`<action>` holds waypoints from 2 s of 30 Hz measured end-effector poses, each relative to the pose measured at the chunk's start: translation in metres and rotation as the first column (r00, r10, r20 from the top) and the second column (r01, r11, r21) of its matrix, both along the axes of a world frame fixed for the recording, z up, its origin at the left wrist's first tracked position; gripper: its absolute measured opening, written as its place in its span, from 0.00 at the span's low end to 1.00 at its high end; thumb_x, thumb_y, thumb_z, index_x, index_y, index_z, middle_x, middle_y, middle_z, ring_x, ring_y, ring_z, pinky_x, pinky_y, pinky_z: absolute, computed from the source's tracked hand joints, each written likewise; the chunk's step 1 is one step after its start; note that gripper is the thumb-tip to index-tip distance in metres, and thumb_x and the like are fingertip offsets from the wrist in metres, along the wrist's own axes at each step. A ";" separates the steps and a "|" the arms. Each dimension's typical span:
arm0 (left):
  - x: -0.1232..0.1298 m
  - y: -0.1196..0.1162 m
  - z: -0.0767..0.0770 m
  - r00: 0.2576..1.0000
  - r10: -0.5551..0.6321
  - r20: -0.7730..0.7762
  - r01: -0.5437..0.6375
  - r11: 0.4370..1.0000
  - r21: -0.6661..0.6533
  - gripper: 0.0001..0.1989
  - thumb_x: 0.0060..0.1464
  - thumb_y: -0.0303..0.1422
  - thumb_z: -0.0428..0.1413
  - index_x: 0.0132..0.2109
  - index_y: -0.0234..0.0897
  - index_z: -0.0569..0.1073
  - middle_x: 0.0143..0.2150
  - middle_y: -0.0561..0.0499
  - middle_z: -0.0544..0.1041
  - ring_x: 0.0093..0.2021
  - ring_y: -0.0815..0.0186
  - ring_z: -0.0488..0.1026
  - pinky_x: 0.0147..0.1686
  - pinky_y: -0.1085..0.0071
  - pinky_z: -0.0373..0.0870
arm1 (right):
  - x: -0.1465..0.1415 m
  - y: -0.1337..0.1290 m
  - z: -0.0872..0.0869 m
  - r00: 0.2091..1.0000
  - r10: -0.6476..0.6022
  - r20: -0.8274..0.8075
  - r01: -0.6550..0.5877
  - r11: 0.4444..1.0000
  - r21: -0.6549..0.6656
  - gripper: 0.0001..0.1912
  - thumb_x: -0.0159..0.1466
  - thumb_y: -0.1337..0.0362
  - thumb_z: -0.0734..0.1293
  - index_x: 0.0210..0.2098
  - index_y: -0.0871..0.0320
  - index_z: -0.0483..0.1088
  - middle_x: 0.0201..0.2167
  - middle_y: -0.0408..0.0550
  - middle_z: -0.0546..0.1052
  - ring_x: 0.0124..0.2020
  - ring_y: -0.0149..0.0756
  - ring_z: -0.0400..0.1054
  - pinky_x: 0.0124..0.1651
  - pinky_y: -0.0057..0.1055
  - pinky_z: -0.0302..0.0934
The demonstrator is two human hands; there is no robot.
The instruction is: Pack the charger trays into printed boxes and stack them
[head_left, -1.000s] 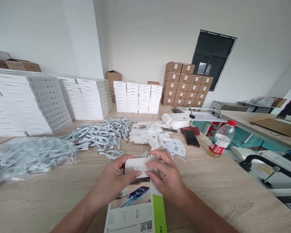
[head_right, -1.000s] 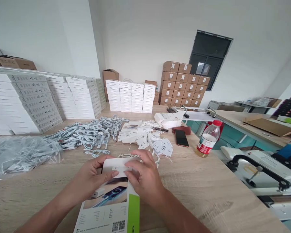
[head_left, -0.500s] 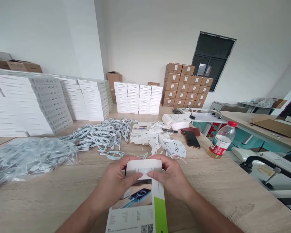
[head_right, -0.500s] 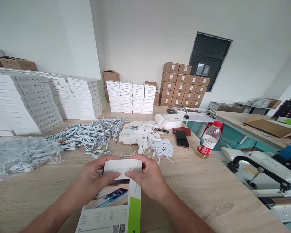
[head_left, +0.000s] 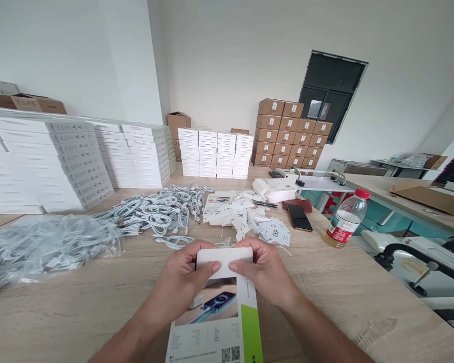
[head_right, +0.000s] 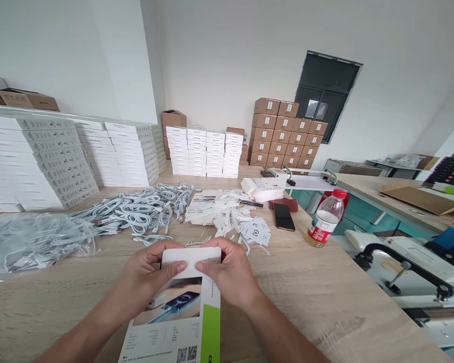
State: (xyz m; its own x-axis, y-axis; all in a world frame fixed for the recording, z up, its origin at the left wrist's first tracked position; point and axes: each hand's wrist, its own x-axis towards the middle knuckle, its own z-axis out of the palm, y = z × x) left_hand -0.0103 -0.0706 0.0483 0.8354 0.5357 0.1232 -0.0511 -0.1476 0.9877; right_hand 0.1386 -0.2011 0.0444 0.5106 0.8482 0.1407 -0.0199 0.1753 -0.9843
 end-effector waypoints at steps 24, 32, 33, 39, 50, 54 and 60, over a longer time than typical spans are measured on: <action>-0.009 0.003 -0.001 0.889 -0.409 0.208 0.423 0.553 -0.718 0.45 0.46 0.66 0.51 0.61 0.37 0.71 0.48 0.40 0.81 0.54 0.42 0.73 0.52 0.50 0.67 | 0.005 -0.004 -0.006 0.694 -0.355 0.627 0.311 0.933 0.184 0.11 0.64 0.56 0.66 0.44 0.50 0.75 0.43 0.50 0.70 0.49 0.45 0.64 0.52 0.44 0.61; -0.013 -0.002 -0.003 0.847 -0.492 0.202 0.463 0.495 -0.735 0.30 0.47 0.50 0.60 0.49 0.29 0.78 0.42 0.38 0.82 0.41 0.51 0.78 0.44 0.60 0.70 | 0.005 -0.005 0.002 0.982 -0.147 0.123 0.134 0.985 0.108 0.19 0.61 0.47 0.68 0.27 0.56 0.64 0.27 0.39 0.65 0.31 0.31 0.59 0.37 0.30 0.55; -0.012 0.000 -0.003 0.869 -0.468 0.164 0.413 0.502 -0.760 0.28 0.48 0.47 0.60 0.48 0.28 0.79 0.41 0.38 0.82 0.40 0.52 0.78 0.44 0.62 0.71 | 0.007 -0.005 0.002 0.981 -0.180 0.078 0.170 0.979 0.116 0.18 0.60 0.47 0.69 0.30 0.56 0.66 0.29 0.40 0.67 0.32 0.31 0.60 0.37 0.29 0.54; -0.008 0.011 0.007 0.956 -0.290 -0.045 0.198 0.750 -0.631 0.22 0.54 0.41 0.60 0.51 0.32 0.77 0.45 0.41 0.81 0.44 0.52 0.78 0.45 0.61 0.72 | 0.013 -0.004 -0.007 0.988 0.150 0.033 -0.145 0.982 -0.119 0.24 0.62 0.41 0.64 0.41 0.56 0.71 0.33 0.45 0.75 0.32 0.35 0.68 0.31 0.29 0.56; 0.001 0.014 0.008 0.995 0.069 -0.070 -0.073 0.995 -0.060 0.39 0.50 0.44 0.64 0.65 0.46 0.58 0.47 0.46 0.80 0.42 0.53 0.78 0.35 0.64 0.75 | 0.007 0.002 -0.015 0.985 0.126 -0.121 -0.121 0.992 0.042 0.21 0.56 0.48 0.73 0.42 0.56 0.75 0.34 0.45 0.79 0.33 0.35 0.70 0.37 0.32 0.62; 0.003 0.006 0.012 0.969 0.243 0.034 -0.237 0.963 -0.126 0.50 0.45 0.45 0.67 0.68 0.51 0.46 0.48 0.46 0.79 0.37 0.55 0.79 0.29 0.65 0.76 | 0.005 0.005 -0.018 0.998 0.002 -0.064 0.001 0.999 0.046 0.23 0.60 0.46 0.69 0.46 0.55 0.73 0.35 0.46 0.78 0.34 0.36 0.70 0.36 0.32 0.63; 0.002 0.003 0.013 0.979 0.197 0.044 -0.189 0.973 -0.132 0.41 0.47 0.49 0.64 0.64 0.50 0.55 0.45 0.47 0.79 0.30 0.59 0.77 0.23 0.70 0.72 | 0.009 0.000 -0.017 0.991 0.030 -0.134 -0.026 0.999 0.038 0.39 0.62 0.51 0.70 0.67 0.46 0.50 0.35 0.41 0.75 0.38 0.35 0.72 0.41 0.33 0.65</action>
State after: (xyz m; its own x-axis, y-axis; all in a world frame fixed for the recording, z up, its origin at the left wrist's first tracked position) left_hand -0.0081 -0.0679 0.0615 0.7082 0.7004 0.0887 -0.0904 -0.0346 0.9953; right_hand 0.1476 -0.2010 0.0271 0.5031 0.8581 0.1028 -0.1569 0.2077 -0.9655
